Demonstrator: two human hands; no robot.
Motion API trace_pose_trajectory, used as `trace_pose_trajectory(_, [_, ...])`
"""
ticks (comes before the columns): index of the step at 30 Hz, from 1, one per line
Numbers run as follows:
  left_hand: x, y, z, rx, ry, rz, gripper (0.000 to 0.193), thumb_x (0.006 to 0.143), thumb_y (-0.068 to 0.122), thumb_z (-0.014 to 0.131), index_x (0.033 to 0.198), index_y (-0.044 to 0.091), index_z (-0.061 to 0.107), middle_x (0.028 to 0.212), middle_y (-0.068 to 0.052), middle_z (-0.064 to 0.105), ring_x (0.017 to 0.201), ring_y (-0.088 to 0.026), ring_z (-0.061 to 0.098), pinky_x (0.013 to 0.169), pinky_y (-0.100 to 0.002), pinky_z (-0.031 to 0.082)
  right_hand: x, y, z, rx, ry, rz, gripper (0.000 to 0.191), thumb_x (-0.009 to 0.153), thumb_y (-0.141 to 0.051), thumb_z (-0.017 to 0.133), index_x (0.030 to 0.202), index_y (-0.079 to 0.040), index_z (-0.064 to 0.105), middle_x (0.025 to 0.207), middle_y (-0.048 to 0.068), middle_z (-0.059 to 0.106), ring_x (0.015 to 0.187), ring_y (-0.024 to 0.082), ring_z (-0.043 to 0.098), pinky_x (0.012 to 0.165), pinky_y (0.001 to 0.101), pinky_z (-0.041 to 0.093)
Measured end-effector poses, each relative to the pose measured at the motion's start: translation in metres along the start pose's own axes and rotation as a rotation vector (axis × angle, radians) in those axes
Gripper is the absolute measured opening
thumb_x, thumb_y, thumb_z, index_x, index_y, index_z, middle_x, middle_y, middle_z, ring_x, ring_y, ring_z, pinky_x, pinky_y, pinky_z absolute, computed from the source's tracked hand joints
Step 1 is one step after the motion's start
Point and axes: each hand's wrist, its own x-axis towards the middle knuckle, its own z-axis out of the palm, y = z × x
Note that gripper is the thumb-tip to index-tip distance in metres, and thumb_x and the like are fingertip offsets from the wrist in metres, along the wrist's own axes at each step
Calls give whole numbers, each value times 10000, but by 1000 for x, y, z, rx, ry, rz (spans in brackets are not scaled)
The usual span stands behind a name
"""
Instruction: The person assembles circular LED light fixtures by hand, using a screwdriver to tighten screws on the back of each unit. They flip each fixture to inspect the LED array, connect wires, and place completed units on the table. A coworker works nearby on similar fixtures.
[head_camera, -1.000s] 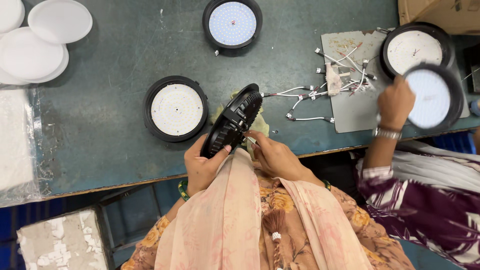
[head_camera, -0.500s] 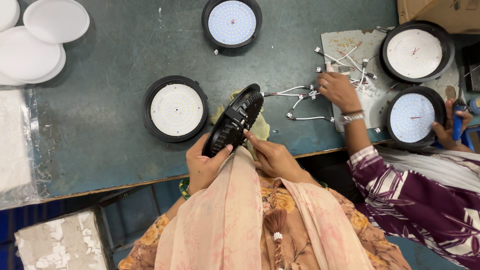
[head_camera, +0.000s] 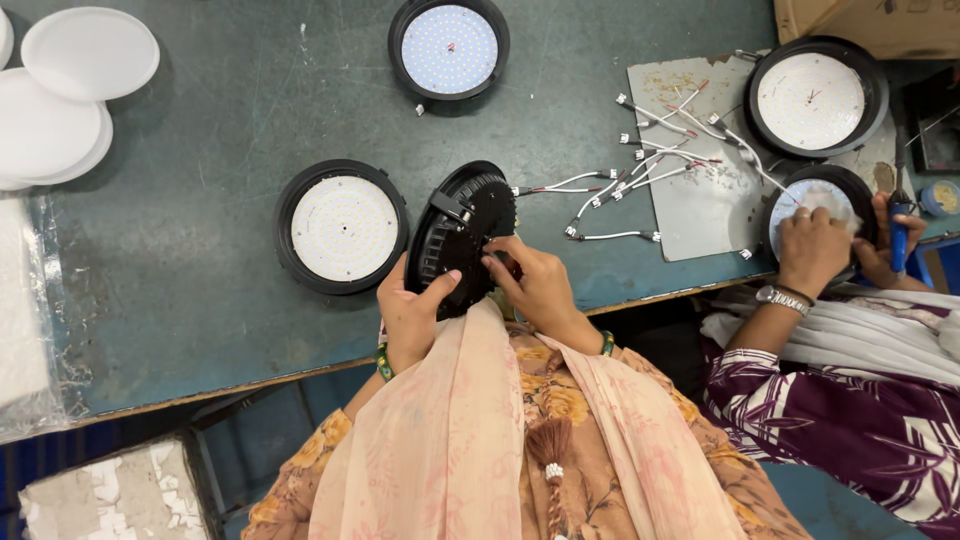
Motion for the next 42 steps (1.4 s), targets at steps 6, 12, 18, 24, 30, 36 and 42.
trace_pose_trajectory(6, [11,-4,-3,-223,28,-45,458,782,-98,712,1231,-28,653,1090,-63,721,924,-131,675,849,-281,555,1,7,11,81,27,-96,244,947,-84,715,1187,-87,675,966,140,735,611,229,657,570,322,500])
trace_pose_trajectory(12, [27,-19,-13,-304,80,-186,383,794,-87,705,1168,-19,661,1026,-70,719,886,-156,672,814,-309,556,12,17,18,59,-34,-23,249,959,-95,729,1205,-100,700,772,113,697,542,207,598,550,325,475])
trace_pose_trajectory(18, [44,-42,-29,-484,172,-373,308,795,-57,704,1089,13,644,960,-60,703,862,-196,687,799,-364,570,23,42,23,260,0,34,247,1000,-145,691,1242,-100,680,705,44,640,538,78,568,500,258,442])
trace_pose_trajectory(24, [58,-53,-42,-524,239,-350,362,795,-57,694,1144,17,637,1047,-72,713,946,-235,700,881,-397,581,35,100,-5,543,169,285,284,1084,-290,605,1287,-96,648,640,-22,563,520,44,475,471,238,340])
trace_pose_trajectory(30, [58,-40,-59,-537,203,-347,416,824,-30,652,1238,7,627,1163,-93,707,1071,-257,687,959,-412,567,44,181,-61,886,564,525,288,1071,-359,562,1199,-106,611,609,-21,485,402,72,391,374,254,322])
trace_pose_trajectory(36, [55,-38,-54,-527,231,-330,430,836,-44,650,1259,33,630,1204,-83,683,1110,-253,664,974,-420,562,89,236,4,954,498,770,293,981,-370,661,1172,-165,577,628,-20,472,394,89,400,352,269,334])
trace_pose_trajectory(42, [40,-44,-53,-507,253,-283,454,849,-68,640,1291,29,623,1221,-87,682,1123,-257,657,993,-413,546,114,244,22,276,72,146,347,1106,-335,559,1315,-59,581,1123,138,658,963,254,627,803,397,528])
